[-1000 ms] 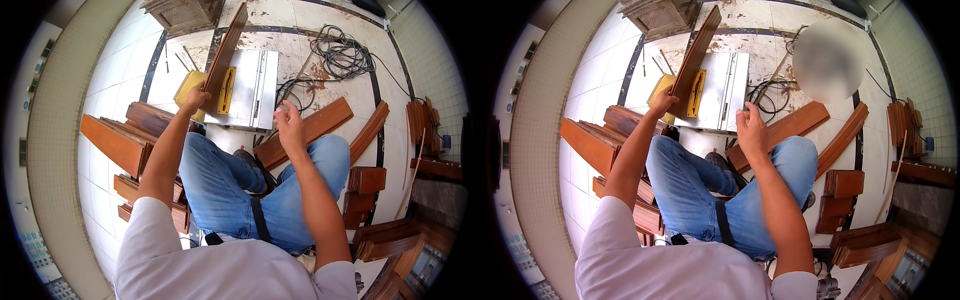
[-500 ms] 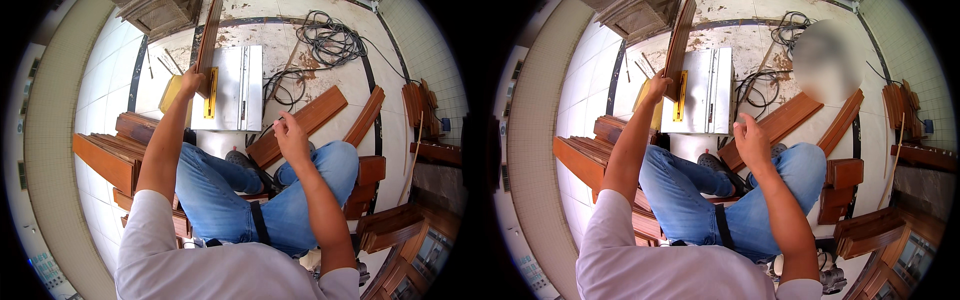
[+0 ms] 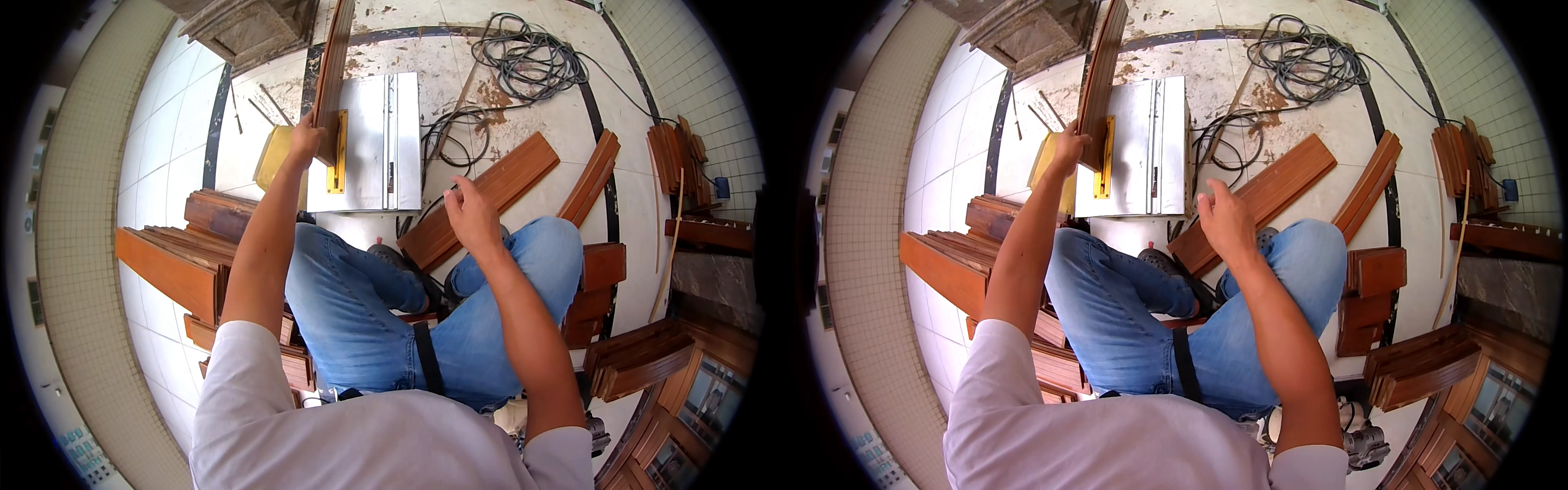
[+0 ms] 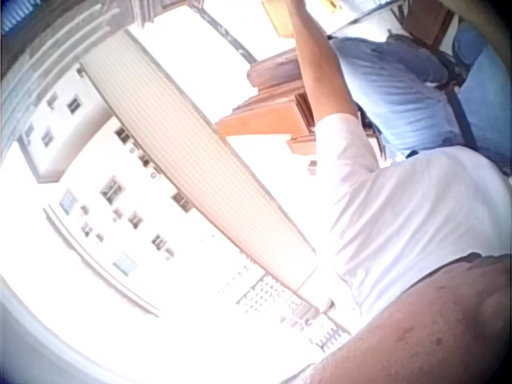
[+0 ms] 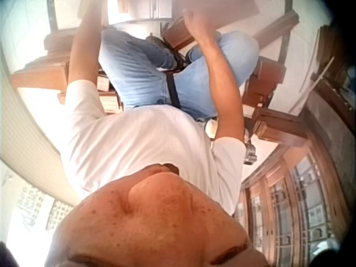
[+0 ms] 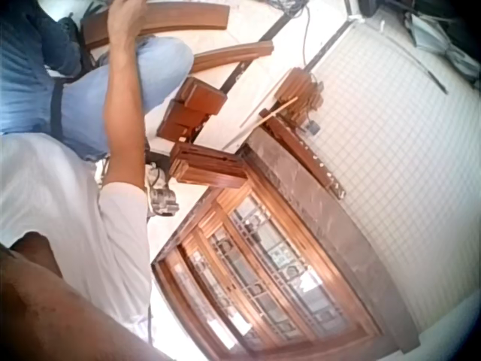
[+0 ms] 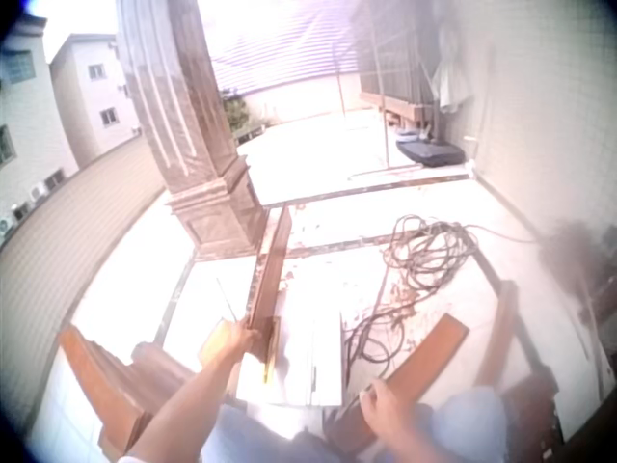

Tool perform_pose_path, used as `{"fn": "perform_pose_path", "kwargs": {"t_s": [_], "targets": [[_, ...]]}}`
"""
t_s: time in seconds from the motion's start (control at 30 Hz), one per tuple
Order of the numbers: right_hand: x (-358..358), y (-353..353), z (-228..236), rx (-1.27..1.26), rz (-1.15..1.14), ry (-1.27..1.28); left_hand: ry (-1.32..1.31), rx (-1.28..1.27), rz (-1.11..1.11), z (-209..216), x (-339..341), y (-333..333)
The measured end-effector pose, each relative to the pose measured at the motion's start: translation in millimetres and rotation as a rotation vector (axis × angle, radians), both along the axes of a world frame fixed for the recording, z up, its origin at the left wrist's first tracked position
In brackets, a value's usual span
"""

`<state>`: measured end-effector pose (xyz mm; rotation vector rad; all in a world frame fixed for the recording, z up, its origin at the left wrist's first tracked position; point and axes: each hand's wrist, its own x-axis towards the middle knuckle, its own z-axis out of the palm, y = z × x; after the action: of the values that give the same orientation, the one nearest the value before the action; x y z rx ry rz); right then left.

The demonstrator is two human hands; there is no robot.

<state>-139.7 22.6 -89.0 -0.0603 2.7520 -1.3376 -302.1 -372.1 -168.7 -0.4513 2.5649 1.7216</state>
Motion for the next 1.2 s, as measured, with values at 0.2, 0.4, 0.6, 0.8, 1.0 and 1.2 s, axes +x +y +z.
{"fn": "perform_pose_path", "kwargs": {"t_s": [0.2, 0.4, 0.6, 0.8, 1.0, 1.2], "targets": [[1, -20, 10, -0.028, 0.039, 0.0, 0.047, -0.115, -0.071, 1, 33, 1], [1, -35, 7, -0.051, 0.073, 0.028, 0.036, -0.124, -0.087, 22, 99, 18], [9, -45, 16, -0.046, 0.123, 0.046, -0.008, -0.044, -0.076, 28, 169, 17], [11, -48, 21, -0.063, 0.13, 0.044, 0.013, -0.015, -0.065, 37, 190, 24], [13, -50, 23, -0.066, 0.113, 0.037, -0.004, -0.081, -0.058, 36, 199, 28], [13, -47, 19, -0.061, 0.118, 0.06, -0.05, -0.089, -0.043, 31, 245, 23]]}}
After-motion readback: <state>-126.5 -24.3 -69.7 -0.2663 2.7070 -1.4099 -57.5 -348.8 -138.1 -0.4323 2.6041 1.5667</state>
